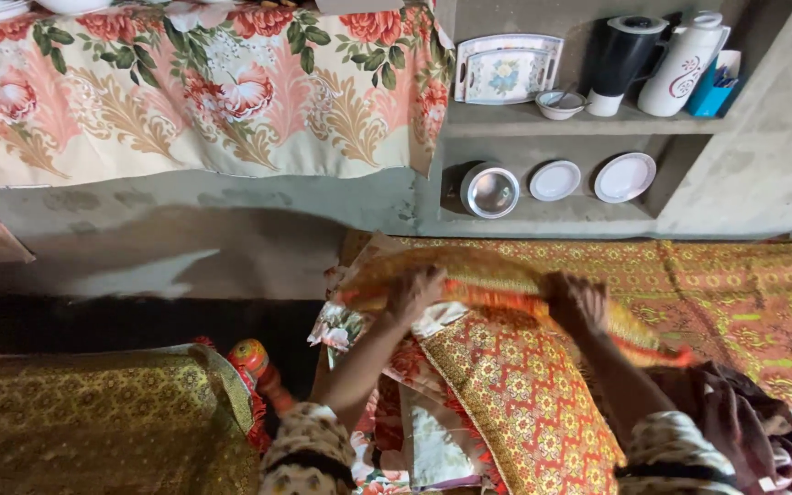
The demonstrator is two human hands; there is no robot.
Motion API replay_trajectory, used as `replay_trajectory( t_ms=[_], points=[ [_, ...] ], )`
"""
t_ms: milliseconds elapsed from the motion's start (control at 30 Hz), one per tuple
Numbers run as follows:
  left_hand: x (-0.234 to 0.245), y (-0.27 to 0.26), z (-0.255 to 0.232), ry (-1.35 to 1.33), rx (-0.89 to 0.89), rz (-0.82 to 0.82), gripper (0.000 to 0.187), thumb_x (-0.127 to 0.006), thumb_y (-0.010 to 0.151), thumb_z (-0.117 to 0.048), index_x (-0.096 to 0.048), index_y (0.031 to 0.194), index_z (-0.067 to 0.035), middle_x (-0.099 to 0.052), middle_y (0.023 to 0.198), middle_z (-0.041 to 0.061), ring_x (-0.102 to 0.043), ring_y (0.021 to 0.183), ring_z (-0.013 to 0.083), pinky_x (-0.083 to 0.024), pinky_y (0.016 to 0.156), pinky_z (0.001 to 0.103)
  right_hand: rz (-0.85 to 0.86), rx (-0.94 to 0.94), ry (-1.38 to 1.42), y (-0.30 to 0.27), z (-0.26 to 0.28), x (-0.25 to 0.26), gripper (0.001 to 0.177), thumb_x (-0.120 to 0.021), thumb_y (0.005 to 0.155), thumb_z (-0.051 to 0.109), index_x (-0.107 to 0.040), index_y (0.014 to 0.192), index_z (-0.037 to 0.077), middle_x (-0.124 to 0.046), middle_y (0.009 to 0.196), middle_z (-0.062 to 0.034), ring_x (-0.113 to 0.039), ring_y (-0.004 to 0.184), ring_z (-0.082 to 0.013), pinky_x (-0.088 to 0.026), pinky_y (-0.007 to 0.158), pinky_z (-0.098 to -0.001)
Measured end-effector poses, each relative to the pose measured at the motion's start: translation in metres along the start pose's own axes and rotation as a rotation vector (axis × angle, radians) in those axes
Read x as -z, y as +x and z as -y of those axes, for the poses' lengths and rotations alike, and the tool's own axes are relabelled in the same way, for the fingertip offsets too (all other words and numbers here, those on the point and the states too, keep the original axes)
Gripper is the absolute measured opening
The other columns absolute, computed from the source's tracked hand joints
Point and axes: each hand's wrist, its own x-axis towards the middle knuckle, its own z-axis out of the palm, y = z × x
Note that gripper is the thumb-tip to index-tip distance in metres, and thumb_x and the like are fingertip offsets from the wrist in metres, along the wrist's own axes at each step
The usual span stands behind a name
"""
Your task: The person inserts a pillow into a pillowcase by hand, pats it down, and carries it to another bed, placing it down and smoothing the bedspread by hand.
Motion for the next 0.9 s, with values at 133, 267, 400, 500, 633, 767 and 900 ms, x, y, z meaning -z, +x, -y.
replay_trajectory(
  t_ms=[133,267,400,500,633,767,900],
  points=[
    [0.1,0.037,0.009,0.199,-0.279,-0.403,0.033,-0.073,0.09,-0.014,-0.045,0.104,-0.005,-0.055,0.084,0.004,-0.054,0.066,0.0163,-0.048,0.051,0.031,-0.009,0.053,0.27,0.048,-0.007,0.093,0.047,-0.059,0.1,0.065,-0.073,0.112,0.022,-0.069,0.085,-0.0015,-0.053,0.05,-0.0203,-0.048,0.053,-0.0444],
    [0.227,0.06,-0.011,0.008,-0.151,-0.339,0.02,-0.073,0.097,-0.019,-0.057,0.105,-0.01,-0.058,0.063,0.003,-0.057,0.058,0.0162,-0.056,0.079,0.042,-0.252,0.279,0.12,0.091,-0.026,0.158,0.028,-0.07,0.089,0.048,-0.076,0.102,0.024,-0.073,0.068,0.0016,-0.056,0.05,-0.0126,-0.048,0.062,-0.0372],
    [0.27,0.063,-0.027,0.092,-0.158,-0.426,0.021,-0.071,0.093,-0.019,-0.059,0.106,-0.007,-0.066,0.067,0.005,-0.062,0.062,0.0171,-0.05,0.103,0.054,-0.074,0.273,0.134,0.105,-0.038,0.166,0.023,-0.07,0.096,0.041,-0.074,0.111,0.024,-0.075,0.076,0.0017,-0.064,0.053,-0.0143,-0.054,0.052,-0.0344],
    [0.205,0.067,-0.018,0.179,-0.081,-0.417,0.018,-0.07,0.095,-0.017,-0.061,0.11,-0.01,-0.067,0.072,0.005,-0.065,0.067,0.0184,-0.05,0.105,0.05,0.037,0.244,0.172,0.093,-0.033,0.138,0.029,-0.07,0.092,0.04,-0.071,0.117,0.026,-0.077,0.083,0.0016,-0.07,0.06,-0.0179,-0.058,0.056,-0.0375],
    [0.169,0.052,-0.03,0.253,0.031,-0.439,0.025,-0.071,0.091,-0.021,-0.061,0.111,-0.01,-0.071,0.08,0.01,-0.069,0.081,0.0262,-0.047,0.096,0.05,0.108,0.225,0.259,0.077,-0.032,0.101,0.046,-0.073,0.082,0.039,-0.067,0.125,0.026,-0.08,0.094,-0.0003,-0.075,0.075,-0.0205,-0.06,0.066,-0.0403],
    [0.213,0.036,-0.065,0.05,0.115,-0.337,0.033,-0.07,0.093,-0.023,-0.06,0.118,-0.005,-0.074,0.095,0.015,-0.07,0.09,0.0303,-0.036,0.112,0.059,0.117,0.288,0.319,0.076,-0.001,0.131,0.059,-0.07,0.084,0.048,-0.06,0.138,0.025,-0.077,0.111,-0.006,-0.077,0.081,-0.0246,-0.061,0.07,-0.0433],
    [0.212,0.042,-0.101,-0.009,0.153,-0.395,0.027,-0.062,0.094,-0.01,-0.058,0.12,-0.006,-0.07,0.116,0.016,-0.062,0.122,0.0327,-0.007,0.122,0.076,0.045,0.421,0.386,0.081,0.042,0.136,0.064,-0.074,0.085,0.055,-0.06,0.137,0.02,-0.076,0.113,-0.0121,-0.076,0.08,-0.0283,-0.06,0.075,-0.044]
  ],
)
